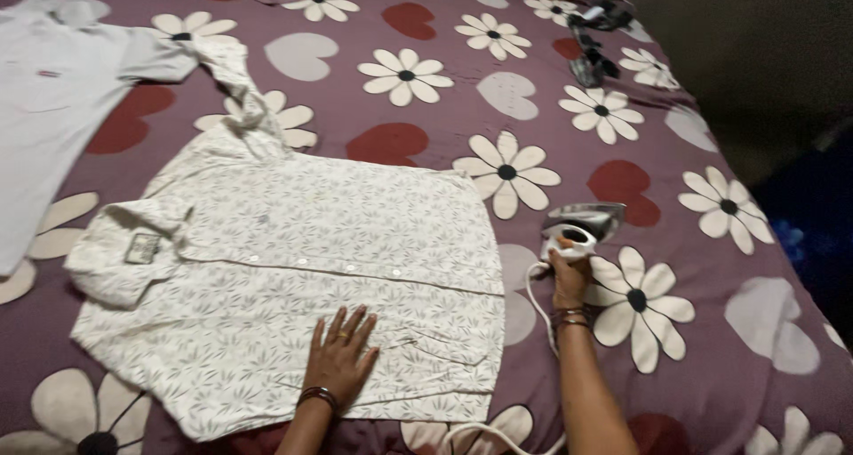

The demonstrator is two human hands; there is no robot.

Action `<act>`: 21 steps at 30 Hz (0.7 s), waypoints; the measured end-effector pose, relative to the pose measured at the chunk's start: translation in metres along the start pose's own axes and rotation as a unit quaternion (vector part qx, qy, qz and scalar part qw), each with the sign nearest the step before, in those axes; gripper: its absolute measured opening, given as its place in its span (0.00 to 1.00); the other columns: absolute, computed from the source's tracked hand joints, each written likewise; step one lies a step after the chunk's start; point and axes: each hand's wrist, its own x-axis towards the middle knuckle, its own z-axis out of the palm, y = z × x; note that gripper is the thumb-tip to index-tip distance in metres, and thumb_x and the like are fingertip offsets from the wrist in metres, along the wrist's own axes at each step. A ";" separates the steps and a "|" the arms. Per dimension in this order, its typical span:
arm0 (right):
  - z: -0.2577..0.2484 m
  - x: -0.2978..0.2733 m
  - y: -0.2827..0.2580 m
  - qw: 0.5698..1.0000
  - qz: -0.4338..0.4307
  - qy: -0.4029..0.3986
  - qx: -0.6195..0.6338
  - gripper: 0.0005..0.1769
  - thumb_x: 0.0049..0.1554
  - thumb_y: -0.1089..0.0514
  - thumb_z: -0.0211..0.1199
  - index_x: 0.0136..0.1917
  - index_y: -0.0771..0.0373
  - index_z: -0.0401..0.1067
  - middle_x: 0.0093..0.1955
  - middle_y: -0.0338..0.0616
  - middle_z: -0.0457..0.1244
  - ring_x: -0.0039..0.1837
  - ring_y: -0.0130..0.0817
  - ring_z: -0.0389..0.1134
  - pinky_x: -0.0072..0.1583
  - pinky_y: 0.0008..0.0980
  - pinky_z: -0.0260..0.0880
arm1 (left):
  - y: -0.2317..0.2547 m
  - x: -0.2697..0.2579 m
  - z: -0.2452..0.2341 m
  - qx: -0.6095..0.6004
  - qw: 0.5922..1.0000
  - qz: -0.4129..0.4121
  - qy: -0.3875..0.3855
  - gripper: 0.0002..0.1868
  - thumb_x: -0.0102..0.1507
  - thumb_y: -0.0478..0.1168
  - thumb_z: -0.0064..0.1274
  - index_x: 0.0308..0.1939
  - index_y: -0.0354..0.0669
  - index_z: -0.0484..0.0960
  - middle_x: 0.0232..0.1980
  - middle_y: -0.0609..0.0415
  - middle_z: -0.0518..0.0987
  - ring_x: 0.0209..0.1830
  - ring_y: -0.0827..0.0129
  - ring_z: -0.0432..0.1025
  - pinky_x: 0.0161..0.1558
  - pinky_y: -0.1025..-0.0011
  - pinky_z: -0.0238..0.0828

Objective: The person irons a white patterned shirt laid out on a bed. They use an electric iron to smooth the fabric, moving it across the shirt's body and sleeves while occasionally adjusting the garment with their hands.

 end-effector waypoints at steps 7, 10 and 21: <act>0.001 -0.011 -0.018 0.999 -0.027 -0.022 0.025 0.23 0.57 0.65 0.70 0.65 0.67 0.69 0.56 0.42 0.66 0.53 0.29 0.69 0.53 0.26 0.72 | 0.000 0.000 -0.005 -0.050 0.999 0.006 -0.002 0.34 0.66 0.58 0.44 0.75 0.62 0.60 0.80 0.62 0.54 0.81 0.62 0.40 0.76 0.49 0.29; 0.002 -0.014 -0.025 0.999 -0.028 -0.002 0.029 0.28 0.55 0.67 0.71 0.67 0.67 0.66 0.61 0.43 0.66 0.57 0.30 0.68 0.57 0.28 0.72 | 0.002 0.001 -0.010 -0.056 0.998 0.000 -0.024 0.33 0.66 0.58 0.44 0.75 0.61 0.60 0.80 0.61 0.54 0.81 0.62 0.40 0.76 0.49 0.28; -0.008 -0.049 -0.064 0.965 0.018 0.220 0.144 0.16 0.68 0.56 0.65 0.64 0.65 0.68 0.57 0.39 0.64 0.55 0.27 0.64 0.55 0.21 0.67 | -0.012 0.008 0.000 -0.081 0.996 0.021 -0.007 0.32 0.69 0.57 0.41 0.75 0.53 0.62 0.79 0.56 0.56 0.80 0.60 0.41 0.75 0.49 0.28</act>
